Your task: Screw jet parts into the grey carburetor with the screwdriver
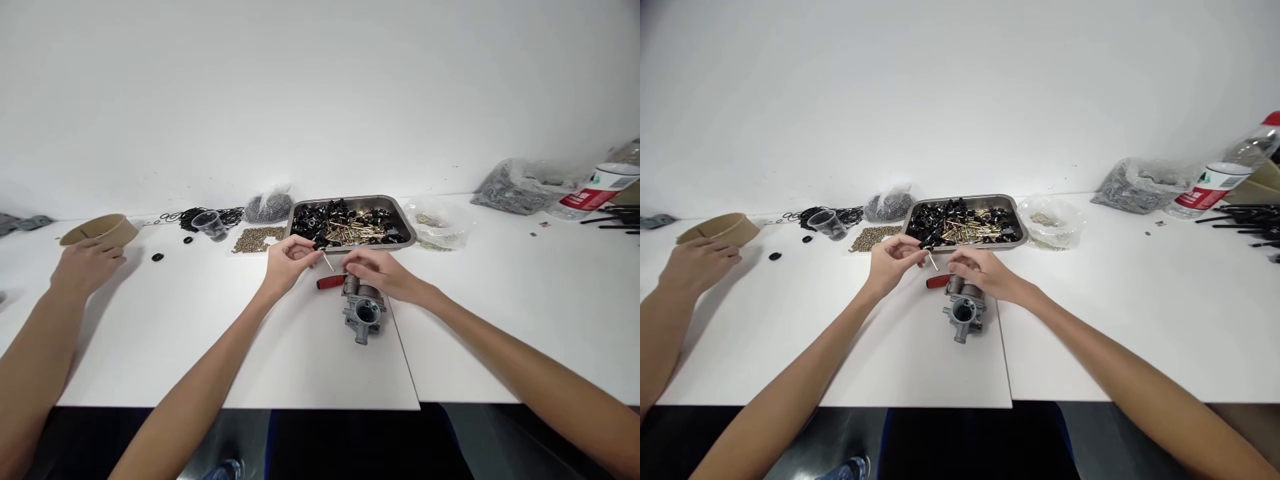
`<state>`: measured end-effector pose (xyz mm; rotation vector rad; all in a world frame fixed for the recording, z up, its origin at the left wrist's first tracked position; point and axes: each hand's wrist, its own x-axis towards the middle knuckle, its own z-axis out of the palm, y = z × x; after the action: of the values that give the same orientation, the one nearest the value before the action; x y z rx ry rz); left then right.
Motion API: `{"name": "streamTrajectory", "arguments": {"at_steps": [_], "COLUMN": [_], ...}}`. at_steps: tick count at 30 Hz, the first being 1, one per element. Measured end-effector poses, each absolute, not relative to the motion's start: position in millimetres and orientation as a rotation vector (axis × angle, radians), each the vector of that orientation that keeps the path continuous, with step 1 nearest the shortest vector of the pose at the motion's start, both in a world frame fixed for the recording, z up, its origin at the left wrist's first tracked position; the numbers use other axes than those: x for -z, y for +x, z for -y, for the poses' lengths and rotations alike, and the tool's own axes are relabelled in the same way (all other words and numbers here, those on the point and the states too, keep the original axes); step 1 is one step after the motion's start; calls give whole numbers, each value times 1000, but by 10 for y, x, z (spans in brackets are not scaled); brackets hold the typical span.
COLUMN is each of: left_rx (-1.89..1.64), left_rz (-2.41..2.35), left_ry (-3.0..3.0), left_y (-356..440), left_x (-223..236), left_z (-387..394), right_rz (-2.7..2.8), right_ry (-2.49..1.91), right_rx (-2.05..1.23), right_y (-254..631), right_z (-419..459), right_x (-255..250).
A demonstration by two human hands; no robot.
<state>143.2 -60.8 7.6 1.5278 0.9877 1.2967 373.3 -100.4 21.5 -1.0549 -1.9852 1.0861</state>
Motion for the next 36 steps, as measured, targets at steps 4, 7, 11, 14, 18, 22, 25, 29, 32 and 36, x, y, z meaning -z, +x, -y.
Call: {"name": "streamTrajectory", "arguments": {"at_steps": [4, 7, 11, 14, 18, 22, 25, 29, 32, 36], "left_rx": [-1264, -1229, -1181, -1158, -1153, -1131, -1110, -1088, -1085, -1081], "left_rz": [-980, -979, -980, -982, -986, -978, -965, -969, -981, -989], "left_ry": [1482, 1457, 1461, 1469, 1471, 1474, 1470, 1478, 1481, 1491], "left_y": [1440, 1457, 1470, 1470, 1470, 1487, 1507, 1525, 1532, 1544], "left_x": [-80, -88, -86, -70, -47, -32, -30, -33, -36, -44], "left_z": [611, 630, 643, 634, 624, 634, 651, 670, 678, 692], "right_rz": [1927, 1918, 1797, 1627, 1407, 1260, 1185, 1152, 1140, 1154], "right_ry": [-981, -927, -907, -915, -940, -979, -996, -996, -984, -982], "right_rx": [-1341, -1489, -1576, -1571, -1459, -1377, -1360, -1343, -1343, -1318], "right_y": [3761, 3757, 3747, 3704, 3632, 3599, 3587, 3579, 3577, 3572], "right_z": [1066, 1043, 1037, 1087, 1137, 1143, 1146, 1151, 1149, 1155], "right_x": [-37, 1, 41, 111, 194, 222, 227, 239, 247, 246]}}
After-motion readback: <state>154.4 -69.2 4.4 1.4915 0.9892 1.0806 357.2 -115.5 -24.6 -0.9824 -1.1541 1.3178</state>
